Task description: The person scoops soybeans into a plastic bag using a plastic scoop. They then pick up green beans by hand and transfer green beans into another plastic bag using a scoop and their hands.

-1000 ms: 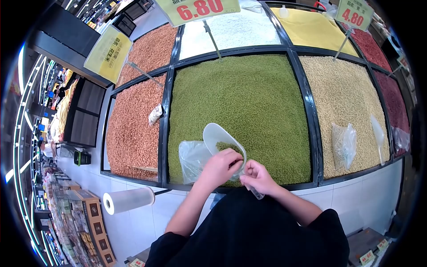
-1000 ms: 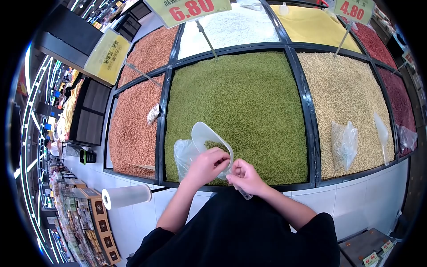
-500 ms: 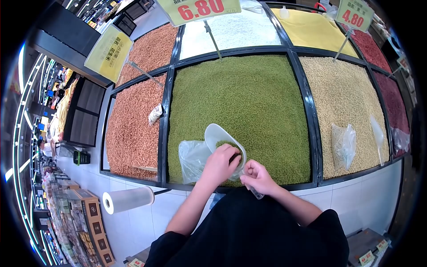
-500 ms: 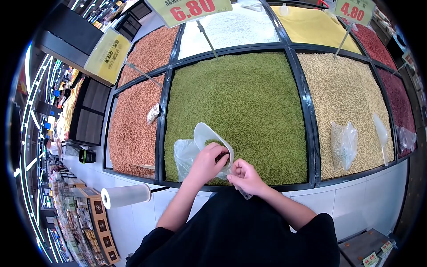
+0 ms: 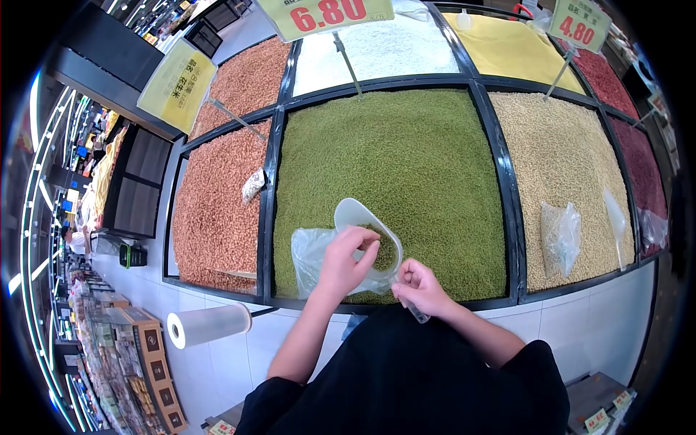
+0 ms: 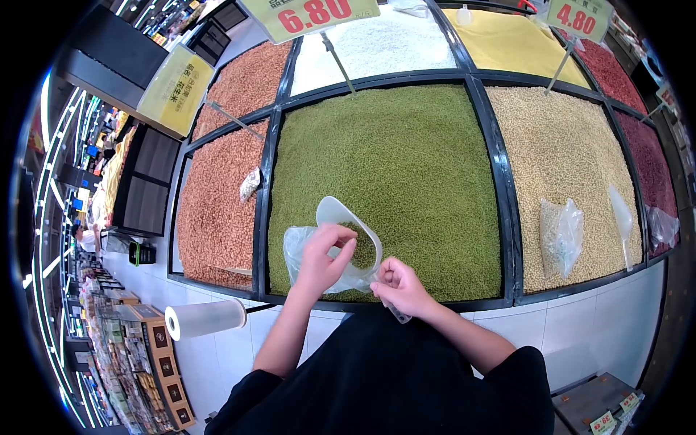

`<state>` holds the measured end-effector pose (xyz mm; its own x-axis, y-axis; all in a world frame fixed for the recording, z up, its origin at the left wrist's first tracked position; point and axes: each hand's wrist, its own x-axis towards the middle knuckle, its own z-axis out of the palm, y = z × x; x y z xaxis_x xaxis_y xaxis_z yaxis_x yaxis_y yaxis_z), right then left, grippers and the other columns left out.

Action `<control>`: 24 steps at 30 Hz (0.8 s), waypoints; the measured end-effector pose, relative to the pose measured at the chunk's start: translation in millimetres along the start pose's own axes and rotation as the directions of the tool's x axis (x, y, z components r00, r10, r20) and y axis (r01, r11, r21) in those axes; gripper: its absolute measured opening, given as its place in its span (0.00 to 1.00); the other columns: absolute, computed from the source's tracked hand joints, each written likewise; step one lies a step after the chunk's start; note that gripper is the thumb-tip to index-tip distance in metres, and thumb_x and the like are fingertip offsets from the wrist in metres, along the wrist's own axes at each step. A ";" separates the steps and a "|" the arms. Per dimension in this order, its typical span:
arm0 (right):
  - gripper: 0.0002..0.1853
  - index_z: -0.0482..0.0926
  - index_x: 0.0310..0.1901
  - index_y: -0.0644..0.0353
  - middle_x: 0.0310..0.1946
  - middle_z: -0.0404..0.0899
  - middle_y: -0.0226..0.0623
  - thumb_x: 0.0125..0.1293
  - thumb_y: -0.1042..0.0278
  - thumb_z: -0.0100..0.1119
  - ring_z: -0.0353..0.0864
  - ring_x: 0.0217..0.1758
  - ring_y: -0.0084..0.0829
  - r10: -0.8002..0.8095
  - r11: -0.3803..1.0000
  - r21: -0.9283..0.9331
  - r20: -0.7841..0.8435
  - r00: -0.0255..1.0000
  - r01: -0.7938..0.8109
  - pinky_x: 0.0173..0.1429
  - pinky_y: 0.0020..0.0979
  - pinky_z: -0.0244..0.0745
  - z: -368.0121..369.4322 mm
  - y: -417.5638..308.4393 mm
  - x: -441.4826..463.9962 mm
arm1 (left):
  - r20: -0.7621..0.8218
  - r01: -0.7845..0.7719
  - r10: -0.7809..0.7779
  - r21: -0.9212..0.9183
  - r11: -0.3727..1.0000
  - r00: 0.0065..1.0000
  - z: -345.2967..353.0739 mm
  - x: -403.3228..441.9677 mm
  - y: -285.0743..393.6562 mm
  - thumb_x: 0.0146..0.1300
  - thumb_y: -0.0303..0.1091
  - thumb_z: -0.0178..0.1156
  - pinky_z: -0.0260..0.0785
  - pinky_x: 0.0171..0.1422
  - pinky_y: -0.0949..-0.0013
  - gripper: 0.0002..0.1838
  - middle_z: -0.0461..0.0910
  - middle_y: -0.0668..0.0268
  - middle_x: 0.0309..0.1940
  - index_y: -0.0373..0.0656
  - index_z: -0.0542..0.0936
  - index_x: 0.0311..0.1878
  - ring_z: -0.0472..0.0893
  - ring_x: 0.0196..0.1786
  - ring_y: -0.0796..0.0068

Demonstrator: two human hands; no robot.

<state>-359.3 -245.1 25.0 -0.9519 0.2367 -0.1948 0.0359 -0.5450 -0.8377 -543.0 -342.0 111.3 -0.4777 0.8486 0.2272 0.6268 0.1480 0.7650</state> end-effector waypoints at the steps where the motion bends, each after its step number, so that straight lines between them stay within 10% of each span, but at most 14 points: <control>1: 0.11 0.65 0.45 0.58 0.29 0.78 0.33 0.71 0.77 0.60 0.76 0.23 0.20 0.001 1.000 0.003 0.002 1.000 -0.001 0.27 0.22 0.72 -0.9 1.8 0.6 | 0.062 0.019 -0.018 -0.023 1.000 0.998 -1.4 -0.2 0.8 0.64 0.25 0.66 0.76 0.44 0.66 0.07 0.83 0.60 0.37 0.35 0.83 0.44 0.83 0.39 0.63; 11: 0.11 0.65 0.44 0.58 0.30 0.78 0.32 0.71 0.76 0.61 0.76 0.23 0.19 -0.009 1.000 0.002 0.006 1.000 0.009 0.27 0.21 0.71 -0.5 -0.6 -0.7 | 0.323 -0.043 0.019 0.070 0.997 0.946 13.5 -2.7 3.7 0.68 0.28 0.60 0.75 0.46 0.57 0.07 0.83 0.54 0.37 0.34 0.82 0.42 0.83 0.41 0.50; 24: 0.11 0.65 0.44 0.57 0.30 0.78 0.33 0.72 0.76 0.60 0.76 0.23 0.20 0.006 0.999 0.033 -0.015 1.000 -0.006 0.27 0.23 0.72 -5.8 0.9 -1.5 | 0.060 -0.066 0.065 0.022 0.998 0.996 12.0 -0.8 7.9 0.65 0.23 0.62 0.77 0.50 0.62 0.10 0.84 0.54 0.43 0.35 0.83 0.49 0.85 0.46 0.57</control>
<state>-356.1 -241.3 21.7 -0.9471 0.2451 -0.2074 0.0311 -0.5728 -0.8191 -530.4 -335.4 109.9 -0.3982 0.8854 0.2397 0.6704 0.1025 0.7349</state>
